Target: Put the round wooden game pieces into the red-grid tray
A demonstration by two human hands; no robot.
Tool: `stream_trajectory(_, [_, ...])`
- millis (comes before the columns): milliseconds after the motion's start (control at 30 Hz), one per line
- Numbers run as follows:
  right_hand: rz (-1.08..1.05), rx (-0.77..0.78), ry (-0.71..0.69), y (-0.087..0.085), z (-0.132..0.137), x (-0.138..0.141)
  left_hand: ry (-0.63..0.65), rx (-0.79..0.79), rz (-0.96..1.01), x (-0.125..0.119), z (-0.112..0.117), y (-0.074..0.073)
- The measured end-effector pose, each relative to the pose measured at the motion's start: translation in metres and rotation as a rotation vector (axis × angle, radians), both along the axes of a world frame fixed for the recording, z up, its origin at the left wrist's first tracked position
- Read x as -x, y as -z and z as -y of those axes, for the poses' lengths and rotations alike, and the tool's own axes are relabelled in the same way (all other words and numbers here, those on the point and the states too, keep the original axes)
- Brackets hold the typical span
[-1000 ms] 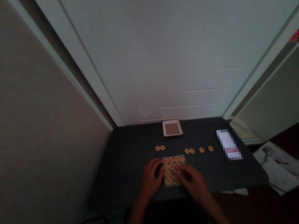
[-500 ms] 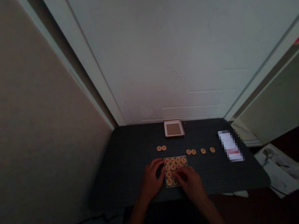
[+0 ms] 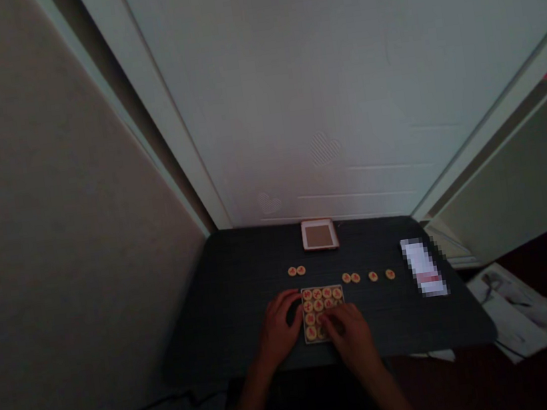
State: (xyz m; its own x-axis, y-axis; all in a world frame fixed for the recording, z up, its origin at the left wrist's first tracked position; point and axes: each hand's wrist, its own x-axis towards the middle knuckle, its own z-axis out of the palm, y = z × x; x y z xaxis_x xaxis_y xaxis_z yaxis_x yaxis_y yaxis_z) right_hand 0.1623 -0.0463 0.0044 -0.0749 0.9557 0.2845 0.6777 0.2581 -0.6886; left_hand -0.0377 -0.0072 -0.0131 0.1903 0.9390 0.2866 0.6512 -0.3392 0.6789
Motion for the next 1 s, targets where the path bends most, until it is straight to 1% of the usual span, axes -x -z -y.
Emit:
stream_trajectory(233, [0.040,-0.017,-0.055,-0.010,0.007,-0.007,-0.004,-0.009,0.015,-0.001,-0.001,0.002])
stream_trajectory(400, [0.066,-0.016,-0.089,-0.006,0.008,-0.006,-0.014,-0.002,0.034,-0.001,-0.001,0.002])
stream_trajectory(500, [0.013,-0.031,-0.082,-0.003,0.007,-0.008,-0.016,0.009,0.056,-0.001,-0.001,0.000])
stream_trajectory(600, [-0.074,-0.052,-0.007,0.000,0.004,-0.018,-0.023,0.023,0.104,0.000,-0.002,-0.001])
stream_trajectory(733, [-0.128,-0.058,0.125,0.003,-0.002,-0.041,-0.034,0.030,0.142,0.002,-0.010,-0.003])
stream_trajectory(867, [-0.129,-0.042,0.217,0.010,-0.006,-0.063,-0.050,0.018,0.117,0.007,-0.029,-0.004])
stream_trajectory(1000, [-0.124,-0.051,0.268,0.022,-0.007,-0.073,-0.057,0.001,0.072,0.010,-0.054,-0.003])
